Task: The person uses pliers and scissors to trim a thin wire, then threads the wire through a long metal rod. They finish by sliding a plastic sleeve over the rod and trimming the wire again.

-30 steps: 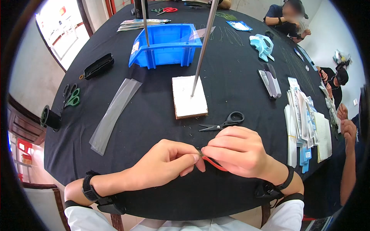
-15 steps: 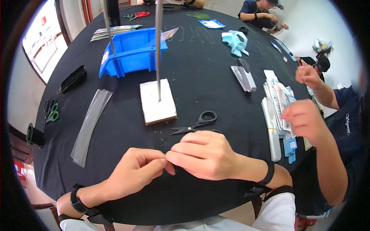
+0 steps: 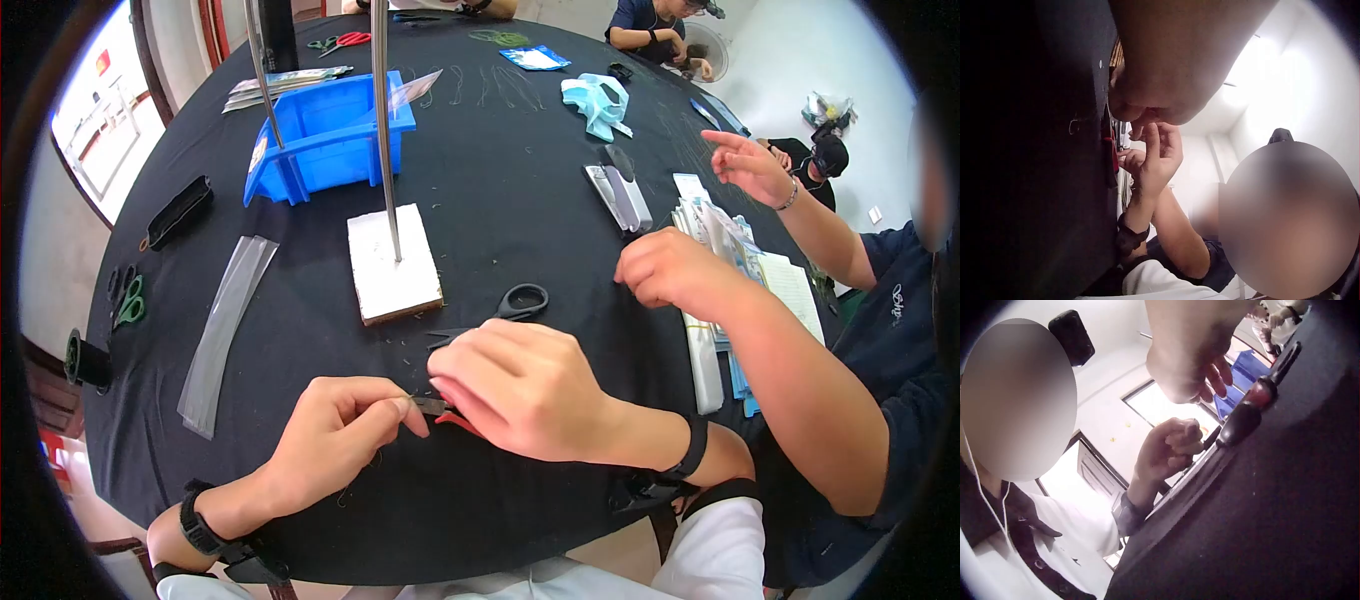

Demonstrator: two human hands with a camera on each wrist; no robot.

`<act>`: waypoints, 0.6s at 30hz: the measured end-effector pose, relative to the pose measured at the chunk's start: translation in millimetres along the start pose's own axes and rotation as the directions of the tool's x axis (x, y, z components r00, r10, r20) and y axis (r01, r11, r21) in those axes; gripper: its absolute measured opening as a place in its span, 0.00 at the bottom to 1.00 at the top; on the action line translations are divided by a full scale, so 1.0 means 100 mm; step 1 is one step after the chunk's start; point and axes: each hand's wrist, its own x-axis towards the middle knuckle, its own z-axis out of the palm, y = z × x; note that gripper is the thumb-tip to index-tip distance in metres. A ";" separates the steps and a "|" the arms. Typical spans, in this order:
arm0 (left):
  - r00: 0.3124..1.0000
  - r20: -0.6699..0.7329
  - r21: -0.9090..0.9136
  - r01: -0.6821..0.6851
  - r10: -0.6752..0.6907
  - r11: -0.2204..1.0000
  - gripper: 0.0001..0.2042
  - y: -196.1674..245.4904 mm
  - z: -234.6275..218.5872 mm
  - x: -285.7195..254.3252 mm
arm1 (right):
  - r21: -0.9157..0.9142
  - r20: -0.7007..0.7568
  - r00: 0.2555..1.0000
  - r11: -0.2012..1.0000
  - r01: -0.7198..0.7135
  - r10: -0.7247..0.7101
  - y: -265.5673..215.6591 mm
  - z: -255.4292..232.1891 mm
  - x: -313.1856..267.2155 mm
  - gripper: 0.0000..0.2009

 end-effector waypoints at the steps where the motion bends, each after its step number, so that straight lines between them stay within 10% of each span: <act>1: 1.000 -0.012 -0.003 0.006 -0.006 1.000 0.12 0.01 0.00 0.00 | -0.006 0.006 0.999 0.999 -0.047 0.047 0.00 -0.02 0.00 0.08; 18: 0.993 -0.037 -0.068 -0.113 0.111 0.991 0.13 -0.06 -0.06 0.01 | -0.249 0.502 0.793 0.935 -0.252 0.347 -0.07 -0.36 -0.08 0.20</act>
